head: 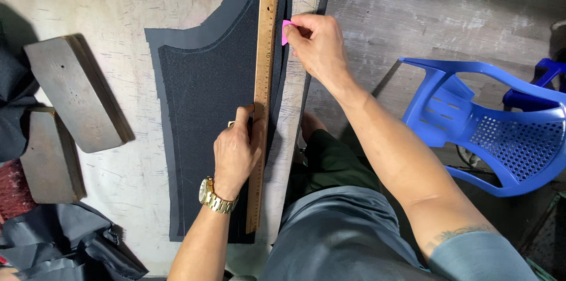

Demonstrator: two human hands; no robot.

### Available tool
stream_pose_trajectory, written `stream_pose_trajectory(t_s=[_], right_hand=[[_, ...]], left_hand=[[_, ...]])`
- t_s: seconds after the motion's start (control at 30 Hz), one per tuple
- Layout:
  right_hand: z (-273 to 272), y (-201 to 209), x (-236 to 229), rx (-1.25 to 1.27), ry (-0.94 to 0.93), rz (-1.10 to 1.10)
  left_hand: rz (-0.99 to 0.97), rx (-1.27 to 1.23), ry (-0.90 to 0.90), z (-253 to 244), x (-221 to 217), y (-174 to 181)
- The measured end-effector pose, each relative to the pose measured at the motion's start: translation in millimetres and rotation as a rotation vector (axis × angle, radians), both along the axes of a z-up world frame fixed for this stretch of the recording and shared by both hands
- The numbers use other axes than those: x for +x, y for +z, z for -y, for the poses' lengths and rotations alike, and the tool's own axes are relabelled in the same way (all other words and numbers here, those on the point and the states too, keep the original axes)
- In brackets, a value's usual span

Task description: The person uses a pink chalk to mark fabric along a wooden ruler, aligns fabric pieces, and irons them using a steam iron and a wooden block.

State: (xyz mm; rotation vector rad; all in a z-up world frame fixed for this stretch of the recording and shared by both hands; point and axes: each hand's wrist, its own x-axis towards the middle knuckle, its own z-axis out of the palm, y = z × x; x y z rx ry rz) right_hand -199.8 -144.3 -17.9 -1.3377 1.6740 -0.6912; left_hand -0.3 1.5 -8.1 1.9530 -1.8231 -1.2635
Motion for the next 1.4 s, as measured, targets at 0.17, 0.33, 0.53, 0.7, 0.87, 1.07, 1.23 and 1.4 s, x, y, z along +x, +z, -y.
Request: stream_pose_trajectory(t_s=[0.17, 0.33, 0.53, 0.7, 0.87, 1.07, 1.23, 1.4], right_hand=[[-1.1, 0.7, 0.8, 0.002, 0.007, -0.004], [-34.0, -5.3, 6.7, -0.022, 0.060, -0.018], [-72.3, 12.4, 13.2, 0.148, -0.028, 0.121], [-72.9, 4.3, 14.2, 0.103, -0.192, 0.227], [-64.9, 3.3, 18.8, 0.033, -0.207, 0.233], [-57.8, -6.8, 14.9, 0.003, -0.187, 0.238], [-57.0, -1.6, 17.3, 0.009, -0.204, 0.246], [-57.7, 2.2, 16.2, 0.033, -0.202, 0.222]], left_hand=[[0.000, -0.003, 0.010, 0.3, -1.1, 0.8], [0.020, 0.049, 0.009, 2.1, -2.2, 6.9], [0.017, 0.030, -0.010, -3.1, 6.6, 11.5], [0.055, 0.064, -0.052, -23.2, 22.5, 11.3], [0.018, 0.062, -0.060, -35.1, 26.2, 8.9], [-0.001, 0.067, -0.050, -42.1, 25.0, 5.9], [0.001, 0.057, -0.062, -42.8, 26.4, 5.5], [0.016, 0.054, -0.072, -44.0, 28.4, 5.2]])
